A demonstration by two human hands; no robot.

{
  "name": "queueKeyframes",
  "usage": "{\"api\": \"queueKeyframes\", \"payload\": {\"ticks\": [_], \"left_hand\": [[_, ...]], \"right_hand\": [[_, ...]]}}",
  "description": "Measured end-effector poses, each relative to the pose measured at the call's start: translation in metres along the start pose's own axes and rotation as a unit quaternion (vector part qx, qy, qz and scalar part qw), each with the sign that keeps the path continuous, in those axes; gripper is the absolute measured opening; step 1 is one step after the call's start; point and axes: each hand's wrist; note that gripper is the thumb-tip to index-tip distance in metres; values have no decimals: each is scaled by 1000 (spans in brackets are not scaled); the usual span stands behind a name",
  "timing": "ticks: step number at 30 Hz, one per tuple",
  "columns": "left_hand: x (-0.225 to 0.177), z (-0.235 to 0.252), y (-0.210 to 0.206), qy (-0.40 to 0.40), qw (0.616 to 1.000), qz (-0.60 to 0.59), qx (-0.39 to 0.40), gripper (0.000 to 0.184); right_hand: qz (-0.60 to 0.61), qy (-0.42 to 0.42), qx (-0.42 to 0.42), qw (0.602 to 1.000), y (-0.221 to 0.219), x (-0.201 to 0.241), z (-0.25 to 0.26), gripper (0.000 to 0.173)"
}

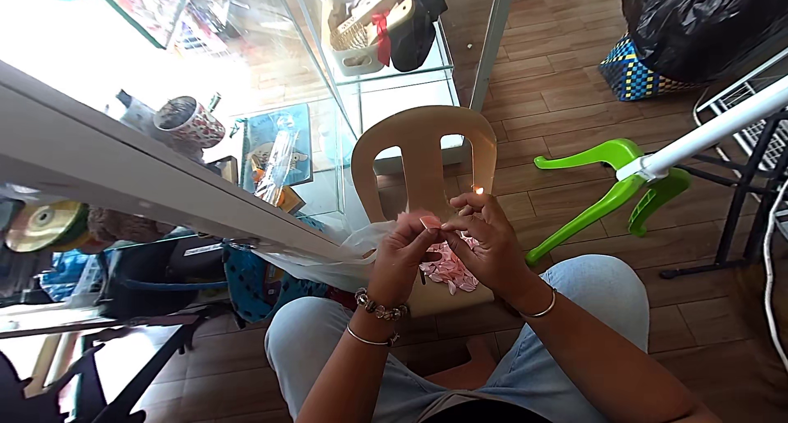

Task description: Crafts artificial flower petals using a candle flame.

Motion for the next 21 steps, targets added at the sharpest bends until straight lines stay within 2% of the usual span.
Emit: {"api": "queueKeyframes", "payload": {"ticks": [3, 7, 11, 16, 18, 21], "left_hand": [[-1, 1, 0, 12, 1000, -11, -10, 14], [-3, 4, 3, 29, 999, -32, -28, 15], [-1, 4, 8, 6, 1000, -10, -28, 8], [-1, 4, 7, -6, 998, -10, -57, 9], [-2, 4, 6, -1, 998, -22, -58, 11], [-3, 2, 5, -12, 999, -12, -42, 12]], "right_hand": [[-15, 13, -9, 1000, -5, -2, -2, 13], [-56, 29, 11, 998, -10, -2, -5, 18], [-108, 44, 26, 993, -13, 0, -7, 24], [-172, 73, 34, 982, -16, 4, -9, 25], [-115, 42, 34, 992, -14, 4, -9, 26], [77, -107, 27, 991, -5, 9, -3, 23]]}}
Point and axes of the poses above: each hand's wrist, its own z-axis towards the middle knuckle, its own y-axis out of the back of the hand, x = y × z, and after that the axes turned 7 degrees about z, right-handed
